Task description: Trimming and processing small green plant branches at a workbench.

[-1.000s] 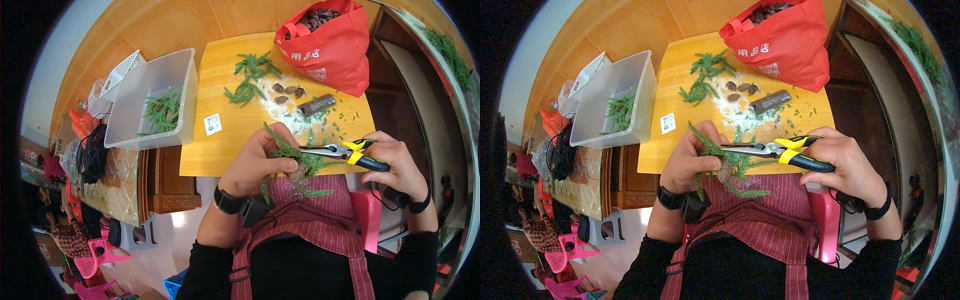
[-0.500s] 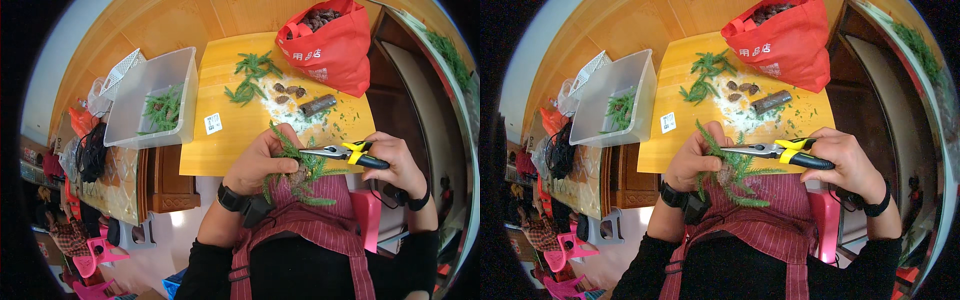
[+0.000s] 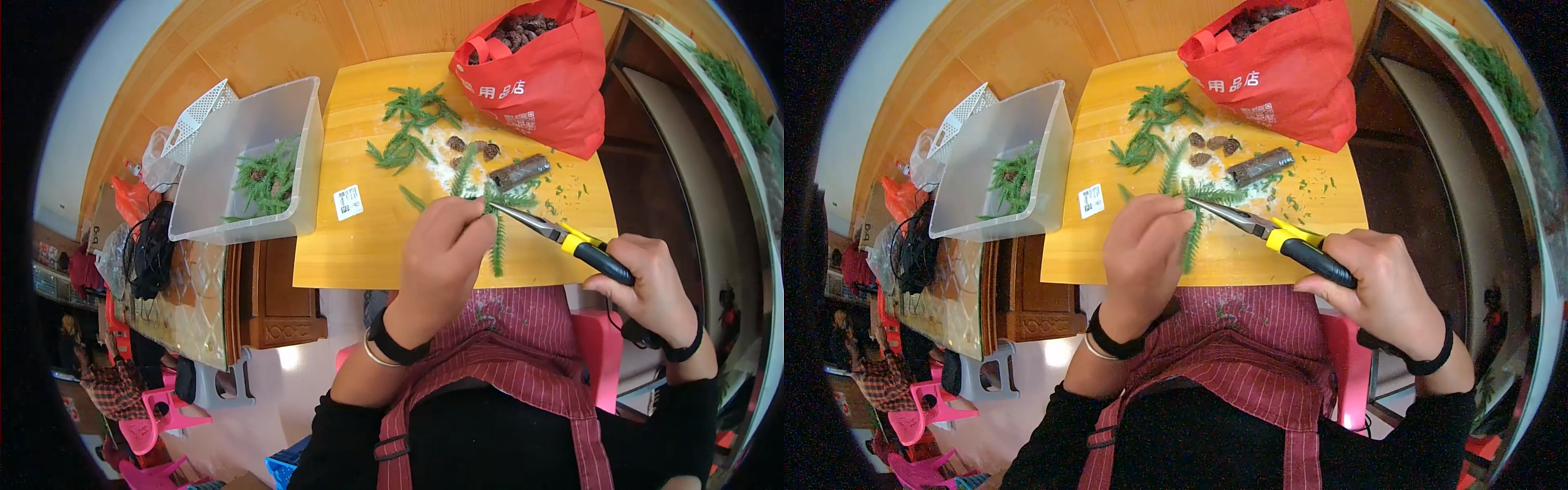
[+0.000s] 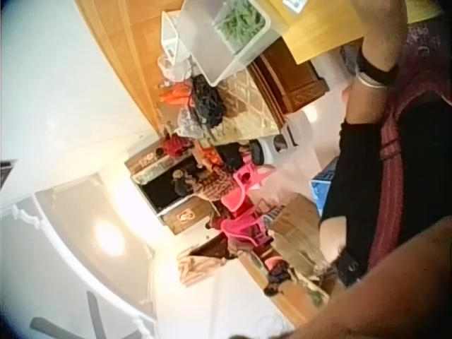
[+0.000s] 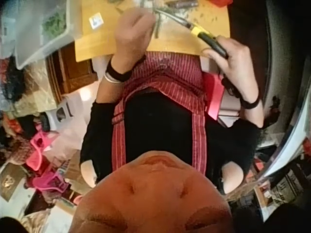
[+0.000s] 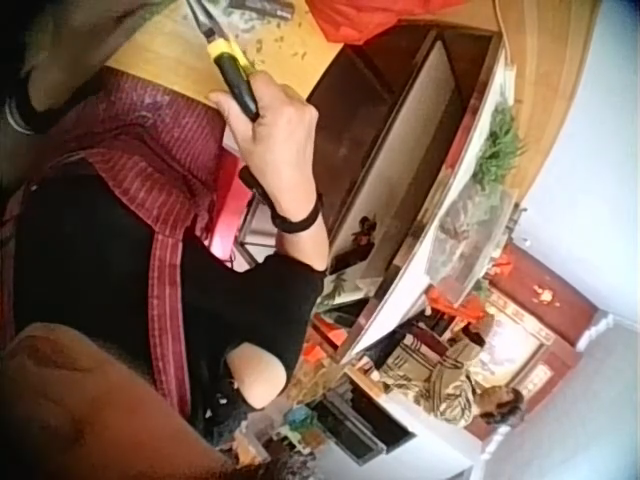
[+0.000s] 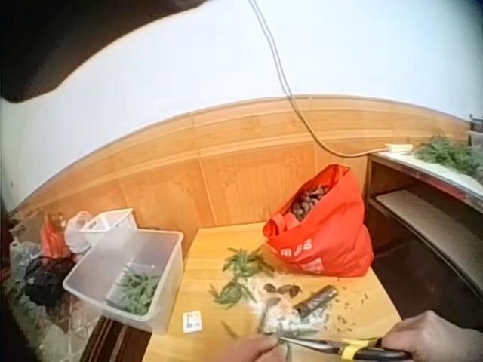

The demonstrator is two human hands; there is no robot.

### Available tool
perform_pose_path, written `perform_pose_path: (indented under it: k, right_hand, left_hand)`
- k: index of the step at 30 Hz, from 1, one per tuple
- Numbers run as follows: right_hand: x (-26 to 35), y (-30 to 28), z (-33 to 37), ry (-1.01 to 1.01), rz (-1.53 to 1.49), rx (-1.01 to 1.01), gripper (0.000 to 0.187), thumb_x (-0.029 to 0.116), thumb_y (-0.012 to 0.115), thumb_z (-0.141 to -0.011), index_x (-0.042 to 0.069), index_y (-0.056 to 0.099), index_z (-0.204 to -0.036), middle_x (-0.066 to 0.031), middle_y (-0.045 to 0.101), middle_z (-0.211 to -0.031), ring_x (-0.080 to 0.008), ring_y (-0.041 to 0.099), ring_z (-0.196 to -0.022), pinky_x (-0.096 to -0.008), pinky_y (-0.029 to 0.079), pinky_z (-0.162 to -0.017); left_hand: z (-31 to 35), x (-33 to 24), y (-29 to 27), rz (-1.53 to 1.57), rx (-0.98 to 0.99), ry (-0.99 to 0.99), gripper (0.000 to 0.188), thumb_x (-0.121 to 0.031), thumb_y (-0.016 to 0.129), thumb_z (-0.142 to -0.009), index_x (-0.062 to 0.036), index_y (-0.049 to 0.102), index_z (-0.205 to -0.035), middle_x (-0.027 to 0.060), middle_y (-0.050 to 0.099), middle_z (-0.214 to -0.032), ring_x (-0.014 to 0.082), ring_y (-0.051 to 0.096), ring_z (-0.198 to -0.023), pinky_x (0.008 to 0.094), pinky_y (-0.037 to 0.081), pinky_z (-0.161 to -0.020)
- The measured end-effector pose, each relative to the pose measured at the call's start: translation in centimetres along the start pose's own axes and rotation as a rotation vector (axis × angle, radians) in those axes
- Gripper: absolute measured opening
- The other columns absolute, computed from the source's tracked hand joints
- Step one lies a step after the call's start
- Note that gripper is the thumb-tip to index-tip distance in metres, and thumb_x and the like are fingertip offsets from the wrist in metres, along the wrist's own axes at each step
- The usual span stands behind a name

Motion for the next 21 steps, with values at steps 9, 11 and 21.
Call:
perform_pose_path:
  k: [9,11,21]
  right_hand:
    - [-0.9,-0.1,-0.2,-0.104,-0.131,-0.012,0.037,0.03,0.071,-0.068,0.0,0.049,-0.065,-0.0133,0.047,-0.06,-0.0331,0.051,-0.065,-0.039,0.041,-0.06]
    - [-1.1,0.0,-0.3,-0.144,-0.121,0.073,0.037,0.03,0.071,-0.066,0.0,0.05,-0.067,-0.0124,0.047,-0.062,-0.0334,0.052,-0.07,-0.0384,0.043,-0.069]
    - [-2.3,1.2,-0.8,-0.195,-0.29,0.109,0.047,0.043,0.069,-0.068,-0.001,0.051,-0.07,-0.0096,0.044,-0.059,-0.029,0.047,-0.058,-0.0401,0.039,-0.087]
  left_hand:
    - [0.7,2.1,-0.2,0.653,0.089,-0.521,0.021,0.007,0.067,-0.069,-0.0005,0.054,-0.084,0.0082,0.059,-0.086,0.0154,0.059,-0.08,0.0275,0.048,-0.071]
    - [1.0,2.4,-0.1,0.887,0.137,-0.655,0.024,0.007,0.067,-0.069,-0.001,0.053,-0.087,0.0072,0.059,-0.087,0.0138,0.058,-0.081,0.027,0.048,-0.072]
    - [2.0,3.0,0.6,1.366,0.242,-0.865,0.031,0.0,0.07,-0.068,-0.0066,0.049,-0.088,0.0039,0.057,-0.086,0.0119,0.057,-0.078,0.0246,0.047,-0.069]
Point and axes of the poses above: each hand's wrist, its own z-axis away from the middle knuckle, its own y-axis out of the palm, x = y × z, the point moved 4 cm from there along -z, towards the middle knuckle
